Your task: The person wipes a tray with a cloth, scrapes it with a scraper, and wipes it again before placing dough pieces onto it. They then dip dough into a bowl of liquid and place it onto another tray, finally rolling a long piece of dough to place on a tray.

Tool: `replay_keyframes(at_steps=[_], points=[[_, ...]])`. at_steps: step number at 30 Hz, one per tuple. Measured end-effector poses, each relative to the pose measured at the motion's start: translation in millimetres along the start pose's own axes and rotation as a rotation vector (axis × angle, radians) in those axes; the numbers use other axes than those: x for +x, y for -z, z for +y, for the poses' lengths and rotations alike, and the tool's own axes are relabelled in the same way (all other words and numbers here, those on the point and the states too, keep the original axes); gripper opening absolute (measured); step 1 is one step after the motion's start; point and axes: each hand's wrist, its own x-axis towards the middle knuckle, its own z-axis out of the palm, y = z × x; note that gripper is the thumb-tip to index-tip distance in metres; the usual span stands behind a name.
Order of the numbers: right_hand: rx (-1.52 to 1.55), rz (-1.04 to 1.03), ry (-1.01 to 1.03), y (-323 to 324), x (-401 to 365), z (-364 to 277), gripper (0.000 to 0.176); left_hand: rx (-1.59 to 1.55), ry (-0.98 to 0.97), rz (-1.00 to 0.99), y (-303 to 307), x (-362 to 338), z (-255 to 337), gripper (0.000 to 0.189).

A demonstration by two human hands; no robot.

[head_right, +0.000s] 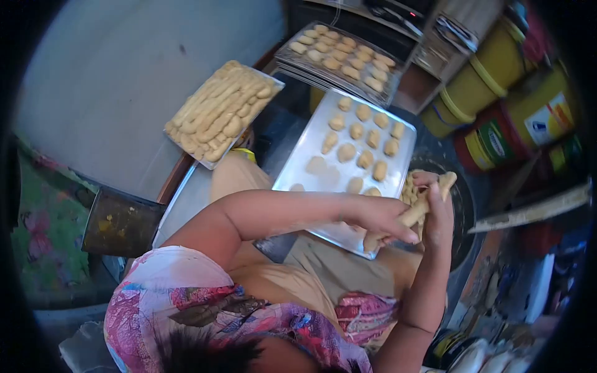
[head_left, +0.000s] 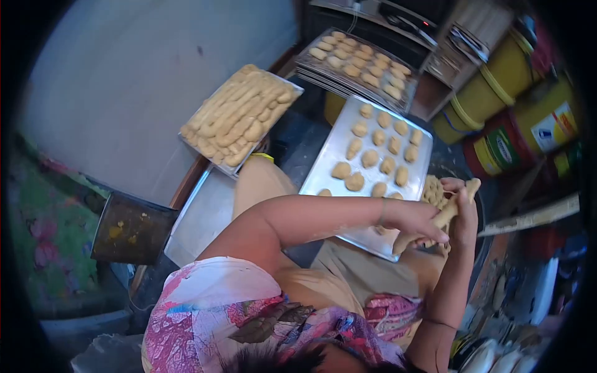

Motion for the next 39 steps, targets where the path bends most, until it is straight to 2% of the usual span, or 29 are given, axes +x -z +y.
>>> replay_keyframes(at_steps=[2,4,5,6,8,10,12,15,18,21,22,24,26,27,28,30,31,33,36,39], points=[[0.219,-0.114,-0.211,-26,43,22,0.037,-0.034,-0.037,0.138,39,-52,1,0.041],[0.453,-0.425,-0.419,-54,84,34,0.037,0.1,-0.103,0.308,82,-113,-5,0.042],[0.43,-0.364,-0.423,-83,109,38,0.036,0.138,-0.079,0.355,104,-142,-16,0.043],[0.396,-0.305,-0.43,-128,143,42,0.034,0.249,0.112,0.36,160,-190,-44,0.043],[0.422,-0.361,-0.46,-179,186,46,0.033,0.154,0.047,0.551,208,-248,-74,0.045],[0.403,-0.422,-0.459,-230,232,58,0.033,0.1,0.094,0.697,246,-296,-84,0.049],[0.463,-0.383,-0.459,-285,274,70,0.031,0.312,0.003,0.741,296,-337,-101,0.052],[0.513,-0.307,-0.411,-355,337,89,0.029,0.125,-0.143,0.891,344,-384,-107,0.049],[0.538,-0.271,-0.359,-412,398,109,0.027,0.277,-0.201,1.265,396,-404,-116,0.049],[0.475,-0.206,-0.203,-465,441,131,0.027,0.451,-0.042,1.571,441,-408,-113,0.045],[0.421,-0.186,-0.15,-481,450,136,0.027,0.54,0.011,1.606,456,-407,-119,0.042],[0.271,-0.203,-0.021,-510,467,162,0.026,0.717,0.12,1.663,479,-403,-135,0.036],[-0.245,-0.301,0.149,-533,479,188,0.035,0.774,0.215,1.596,485,-403,-151,0.031],[-0.401,-0.411,0.158,-543,468,188,0.041,0.802,0.263,1.556,487,-403,-157,0.029],[-0.552,-0.523,0.166,-552,456,187,0.047,0.66,0.241,1.51,493,-411,-162,0.031],[-0.623,-0.725,0.083,-562,433,190,0.056,0.392,0.2,1.413,510,-440,-165,0.034],[-0.656,-0.825,0.044,-564,428,191,0.061,0.384,0.256,1.545,514,-449,-165,0.038],[-0.549,-0.835,0.041,-565,428,204,0.064,0.364,0.369,1.813,512,-462,-153,0.045],[-0.446,-0.804,-0.027,-558,419,199,0.063,0.479,0.091,1.73,493,-435,-143,0.049],[-0.457,-0.773,-0.001,-529,404,176,0.057,0.734,0.395,1.379,503,-419,-152,0.048]])
